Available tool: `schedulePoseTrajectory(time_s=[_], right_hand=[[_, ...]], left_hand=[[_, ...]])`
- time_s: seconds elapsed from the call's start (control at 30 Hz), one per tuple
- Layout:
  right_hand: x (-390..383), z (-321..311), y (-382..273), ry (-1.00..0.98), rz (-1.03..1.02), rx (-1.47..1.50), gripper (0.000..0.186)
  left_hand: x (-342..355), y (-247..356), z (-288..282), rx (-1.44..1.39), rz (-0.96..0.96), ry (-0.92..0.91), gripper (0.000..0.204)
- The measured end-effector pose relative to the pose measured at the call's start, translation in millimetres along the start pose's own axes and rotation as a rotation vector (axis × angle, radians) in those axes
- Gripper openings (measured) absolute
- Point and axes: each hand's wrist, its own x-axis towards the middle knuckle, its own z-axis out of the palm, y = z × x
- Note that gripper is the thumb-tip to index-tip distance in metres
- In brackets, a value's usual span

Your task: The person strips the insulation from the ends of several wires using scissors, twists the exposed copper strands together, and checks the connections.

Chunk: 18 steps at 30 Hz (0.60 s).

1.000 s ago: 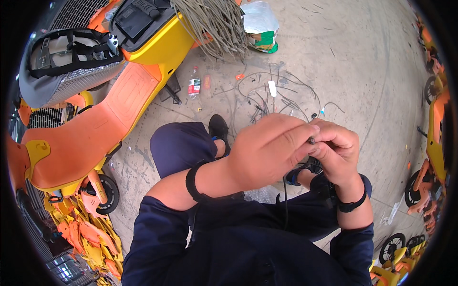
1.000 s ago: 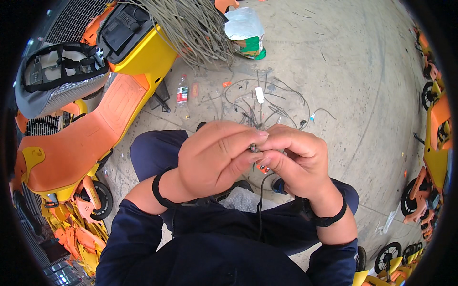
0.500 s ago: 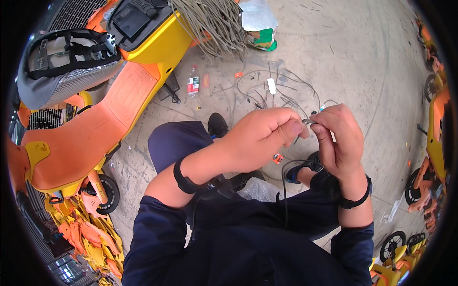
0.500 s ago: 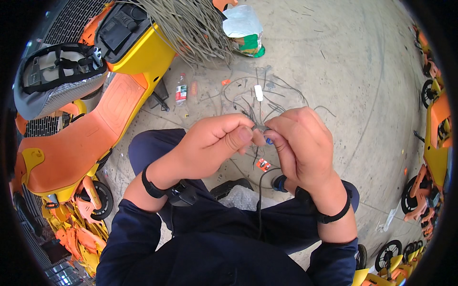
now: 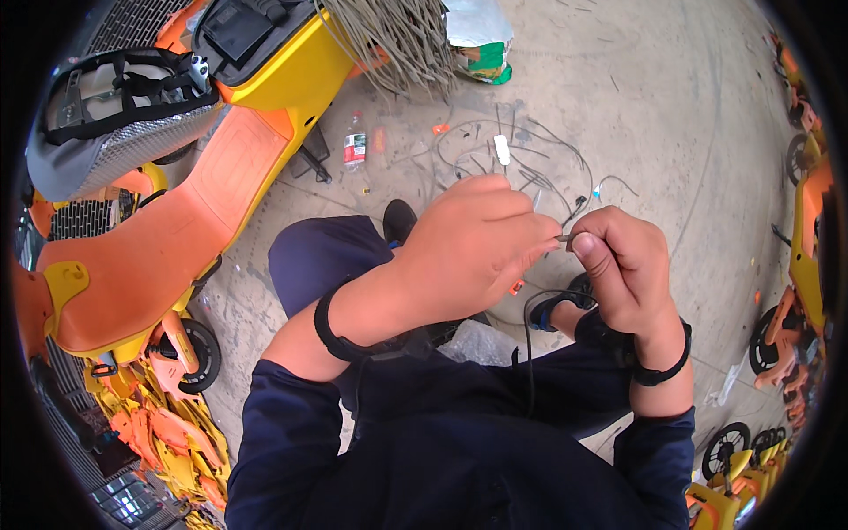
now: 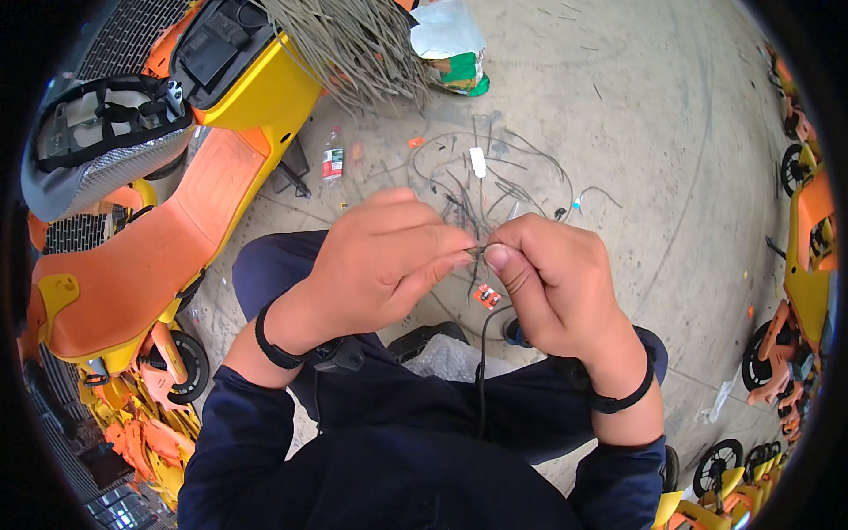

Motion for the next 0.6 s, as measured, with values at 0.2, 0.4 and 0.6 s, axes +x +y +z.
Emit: schedulePoseTrajectory(time_s=[0.2, 0.4, 0.6], right_hand=[[-2, -3, -1, -0.126, 0.577, 0.548, 0.019], [2, -8, 9, -0.269, 0.978, 1.217, 0.024], [0, -9, 5, -0.365, 0.933, 1.416, 0.03]], left_hand=[[-7, -1, 4, 0.342, 0.163, 0.038, 0.021], [-10, -2, 9, 0.428, 0.274, 0.134, 0.03], [-7, -13, 6, 0.412, 0.277, 0.184, 0.032]])
